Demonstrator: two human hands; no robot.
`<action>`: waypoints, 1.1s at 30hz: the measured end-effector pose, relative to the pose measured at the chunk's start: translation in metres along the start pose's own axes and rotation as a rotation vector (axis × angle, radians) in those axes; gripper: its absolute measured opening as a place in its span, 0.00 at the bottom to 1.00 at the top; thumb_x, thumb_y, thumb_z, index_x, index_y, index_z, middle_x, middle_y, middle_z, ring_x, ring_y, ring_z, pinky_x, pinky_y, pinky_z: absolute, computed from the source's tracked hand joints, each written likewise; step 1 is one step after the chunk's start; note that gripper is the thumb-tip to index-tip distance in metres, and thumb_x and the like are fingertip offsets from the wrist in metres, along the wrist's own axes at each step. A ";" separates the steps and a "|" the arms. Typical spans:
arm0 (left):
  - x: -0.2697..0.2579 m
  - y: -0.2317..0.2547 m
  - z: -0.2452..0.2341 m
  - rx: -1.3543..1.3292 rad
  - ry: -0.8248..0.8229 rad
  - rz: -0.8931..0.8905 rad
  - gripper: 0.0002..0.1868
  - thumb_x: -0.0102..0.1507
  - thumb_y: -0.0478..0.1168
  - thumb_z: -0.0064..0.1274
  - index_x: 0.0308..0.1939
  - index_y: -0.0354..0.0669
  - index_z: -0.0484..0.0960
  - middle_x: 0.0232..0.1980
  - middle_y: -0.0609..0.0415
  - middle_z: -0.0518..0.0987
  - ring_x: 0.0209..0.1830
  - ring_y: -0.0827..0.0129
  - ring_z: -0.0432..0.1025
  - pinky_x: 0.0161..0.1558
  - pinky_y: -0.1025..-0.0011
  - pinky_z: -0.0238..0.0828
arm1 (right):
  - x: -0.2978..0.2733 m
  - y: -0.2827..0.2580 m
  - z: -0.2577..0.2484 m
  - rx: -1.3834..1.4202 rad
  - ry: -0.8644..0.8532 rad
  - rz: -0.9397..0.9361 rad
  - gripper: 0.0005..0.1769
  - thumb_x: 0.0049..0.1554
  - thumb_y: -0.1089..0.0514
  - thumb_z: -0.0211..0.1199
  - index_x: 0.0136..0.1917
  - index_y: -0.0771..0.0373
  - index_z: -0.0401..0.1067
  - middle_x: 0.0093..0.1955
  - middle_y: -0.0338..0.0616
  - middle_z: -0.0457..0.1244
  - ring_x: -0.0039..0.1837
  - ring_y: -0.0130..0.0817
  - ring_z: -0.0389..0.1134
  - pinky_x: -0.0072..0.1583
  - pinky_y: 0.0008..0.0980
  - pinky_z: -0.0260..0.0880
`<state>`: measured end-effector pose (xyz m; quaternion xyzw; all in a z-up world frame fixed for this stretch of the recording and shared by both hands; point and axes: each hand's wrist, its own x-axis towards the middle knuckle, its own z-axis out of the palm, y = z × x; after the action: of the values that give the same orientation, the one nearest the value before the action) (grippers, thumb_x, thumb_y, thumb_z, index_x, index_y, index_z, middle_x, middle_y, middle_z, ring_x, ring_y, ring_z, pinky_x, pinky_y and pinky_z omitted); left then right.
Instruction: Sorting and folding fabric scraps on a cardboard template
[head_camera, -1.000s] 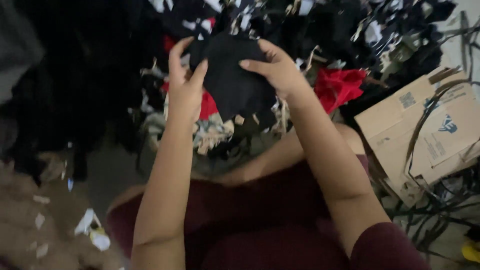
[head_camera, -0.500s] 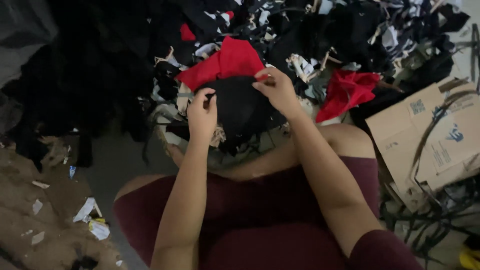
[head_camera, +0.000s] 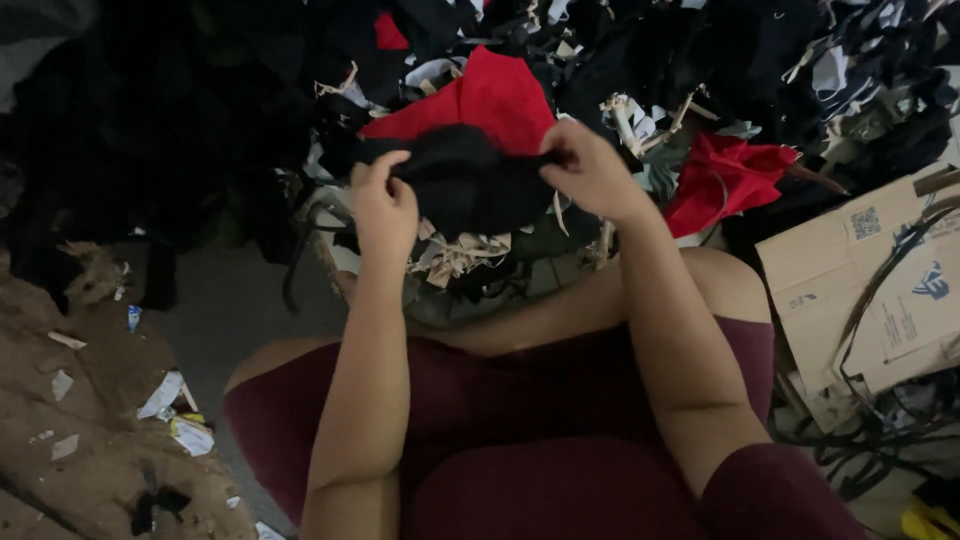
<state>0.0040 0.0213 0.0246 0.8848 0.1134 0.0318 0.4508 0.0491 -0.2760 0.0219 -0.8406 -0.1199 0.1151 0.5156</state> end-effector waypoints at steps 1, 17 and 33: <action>0.001 0.001 -0.005 0.000 -0.001 -0.004 0.19 0.69 0.29 0.41 0.57 0.54 0.79 0.56 0.42 0.73 0.56 0.43 0.72 0.48 0.56 0.80 | -0.001 -0.002 -0.002 0.000 -0.003 0.002 0.17 0.55 0.65 0.68 0.57 0.57 0.71 0.48 0.50 0.68 0.51 0.50 0.71 0.53 0.44 0.70; -0.018 0.046 0.014 -0.705 -0.438 -0.256 0.44 0.65 0.71 0.23 0.60 0.35 0.71 0.53 0.43 0.77 0.49 0.57 0.75 0.49 0.61 0.75 | -0.035 -0.131 -0.026 0.145 0.004 -0.271 0.16 0.60 0.72 0.63 0.61 0.66 0.68 0.56 0.52 0.64 0.47 0.33 0.66 0.48 0.32 0.69; -0.021 0.033 0.041 -0.854 -0.802 -0.224 0.25 0.66 0.38 0.62 0.68 0.47 0.77 0.64 0.48 0.79 0.57 0.66 0.75 0.50 0.66 0.78 | -0.001 -0.036 -0.032 0.425 -0.308 -0.186 0.47 0.57 0.51 0.74 0.81 0.63 0.54 0.77 0.56 0.50 0.76 0.52 0.50 0.72 0.64 0.56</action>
<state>-0.0047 -0.0346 0.0283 0.5509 0.0042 -0.3098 0.7749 0.0552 -0.2878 0.0681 -0.6716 -0.2467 0.2162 0.6644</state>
